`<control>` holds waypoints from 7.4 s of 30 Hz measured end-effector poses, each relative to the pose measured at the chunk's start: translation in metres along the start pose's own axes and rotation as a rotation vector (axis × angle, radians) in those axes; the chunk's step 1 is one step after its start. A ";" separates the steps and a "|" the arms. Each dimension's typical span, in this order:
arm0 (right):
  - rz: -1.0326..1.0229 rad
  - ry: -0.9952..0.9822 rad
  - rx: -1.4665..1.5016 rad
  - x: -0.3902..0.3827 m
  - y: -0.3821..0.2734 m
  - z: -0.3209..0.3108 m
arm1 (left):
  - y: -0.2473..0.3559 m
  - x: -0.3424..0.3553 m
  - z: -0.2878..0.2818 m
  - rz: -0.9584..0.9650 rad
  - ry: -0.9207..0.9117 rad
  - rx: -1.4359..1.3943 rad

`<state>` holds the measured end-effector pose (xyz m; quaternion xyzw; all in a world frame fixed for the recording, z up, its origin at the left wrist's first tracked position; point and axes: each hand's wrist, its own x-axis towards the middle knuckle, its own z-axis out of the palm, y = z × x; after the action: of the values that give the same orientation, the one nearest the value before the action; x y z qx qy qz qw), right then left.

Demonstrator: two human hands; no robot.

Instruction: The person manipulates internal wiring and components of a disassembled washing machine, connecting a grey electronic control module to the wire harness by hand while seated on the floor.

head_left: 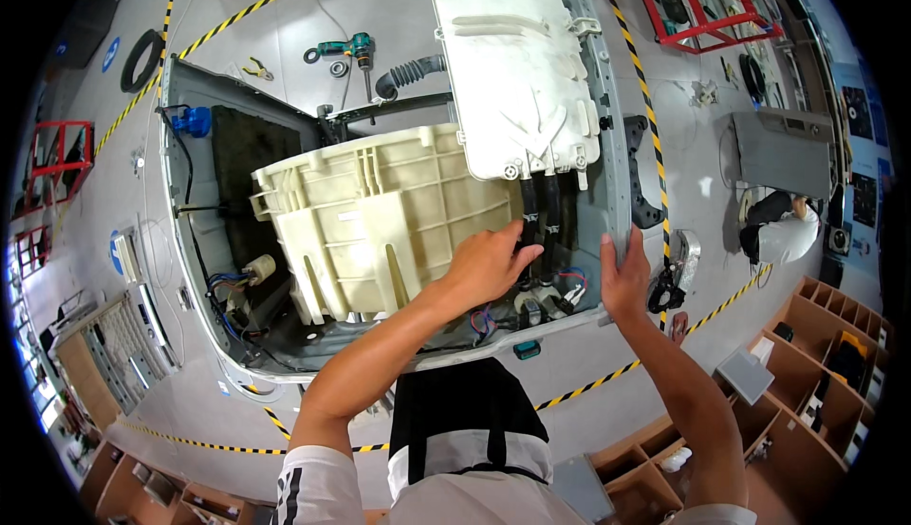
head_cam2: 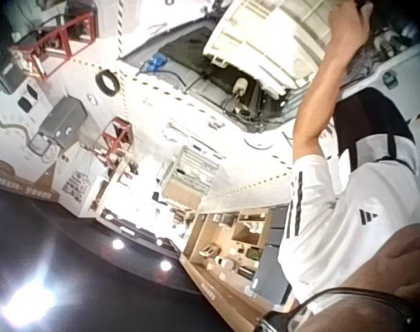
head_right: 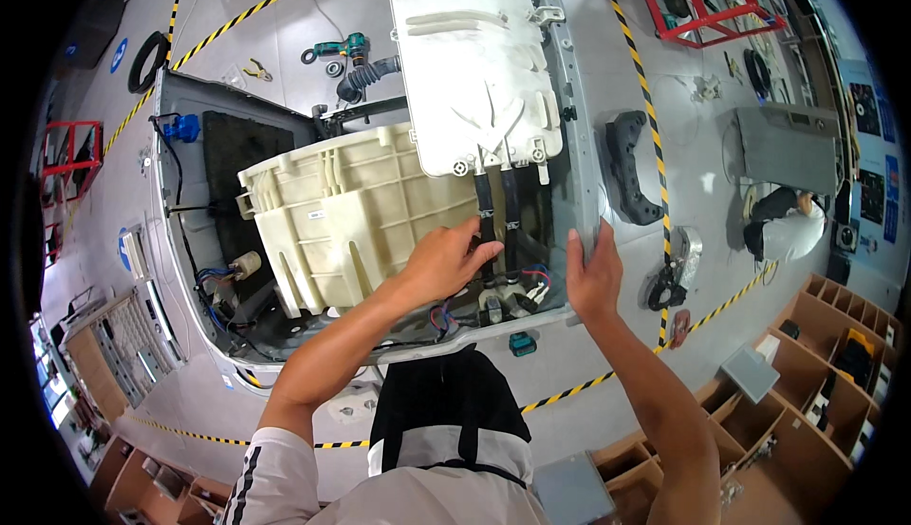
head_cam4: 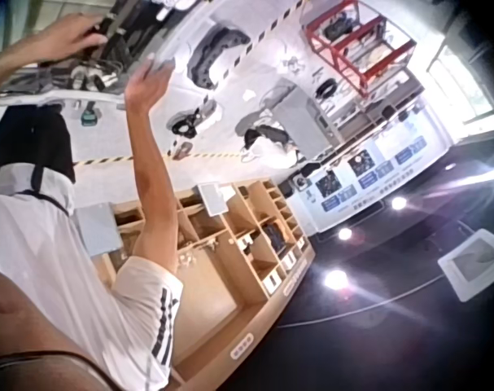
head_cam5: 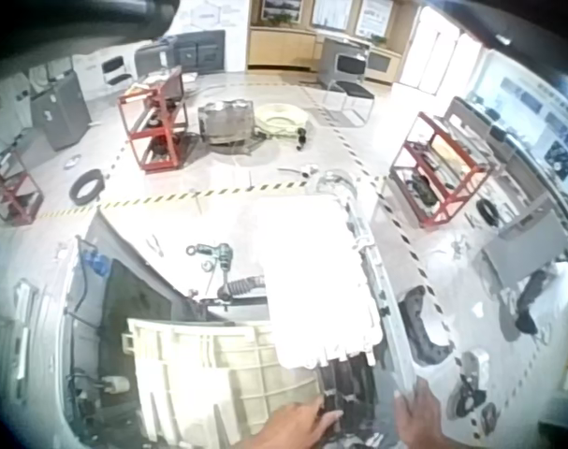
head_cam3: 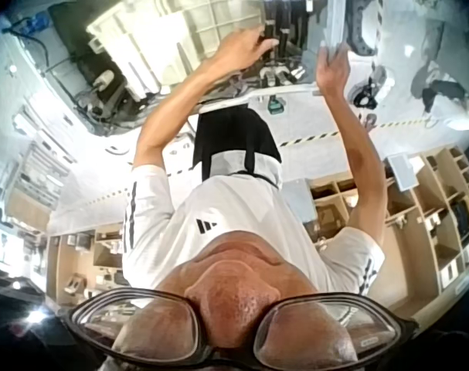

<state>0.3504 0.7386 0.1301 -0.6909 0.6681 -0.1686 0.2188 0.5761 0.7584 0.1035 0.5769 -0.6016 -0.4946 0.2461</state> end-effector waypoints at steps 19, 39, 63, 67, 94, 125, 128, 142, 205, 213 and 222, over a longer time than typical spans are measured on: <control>0.000 -0.002 -0.023 0.001 0.003 0.001 | 0.006 0.000 -0.001 -0.024 0.017 0.095; 0.077 -0.019 -0.033 0.001 -0.001 0.000 | 0.006 0.000 -0.006 0.013 0.053 0.210; -0.042 0.009 -0.055 0.001 0.000 0.001 | 0.002 -0.003 -0.002 0.119 0.022 0.324; 0.013 -0.001 -0.066 0.001 -0.004 0.000 | 0.006 -0.004 -0.008 0.131 0.014 0.336; -0.022 0.031 -0.030 -0.001 0.001 0.000 | 0.021 -0.078 -0.076 0.155 0.258 0.581; 0.108 -0.008 -0.069 -0.001 0.003 -0.001 | -0.076 -0.134 -0.143 -0.072 0.482 0.731; 0.118 0.004 -0.092 0.001 -0.001 0.001 | -0.072 -0.133 -0.134 -0.105 0.473 0.828; 0.076 0.014 -0.075 0.000 -0.001 0.001 | -0.027 -0.105 -0.116 0.007 -0.012 -1.287; -0.039 0.052 -0.054 -0.003 0.006 0.002 | -0.037 -0.095 -0.171 0.226 0.397 0.614; 0.080 0.019 -0.103 -0.001 0.001 0.003 | -0.036 -0.225 -0.111 0.101 0.259 0.641; 0.056 0.004 -0.146 0.001 0.016 0.003 | -0.058 -0.226 -0.091 -0.074 0.496 0.336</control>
<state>0.3384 0.7378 0.1196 -0.6857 0.6982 -0.1146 0.1709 0.7294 0.9503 0.1504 0.7343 -0.5751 -0.2408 0.2685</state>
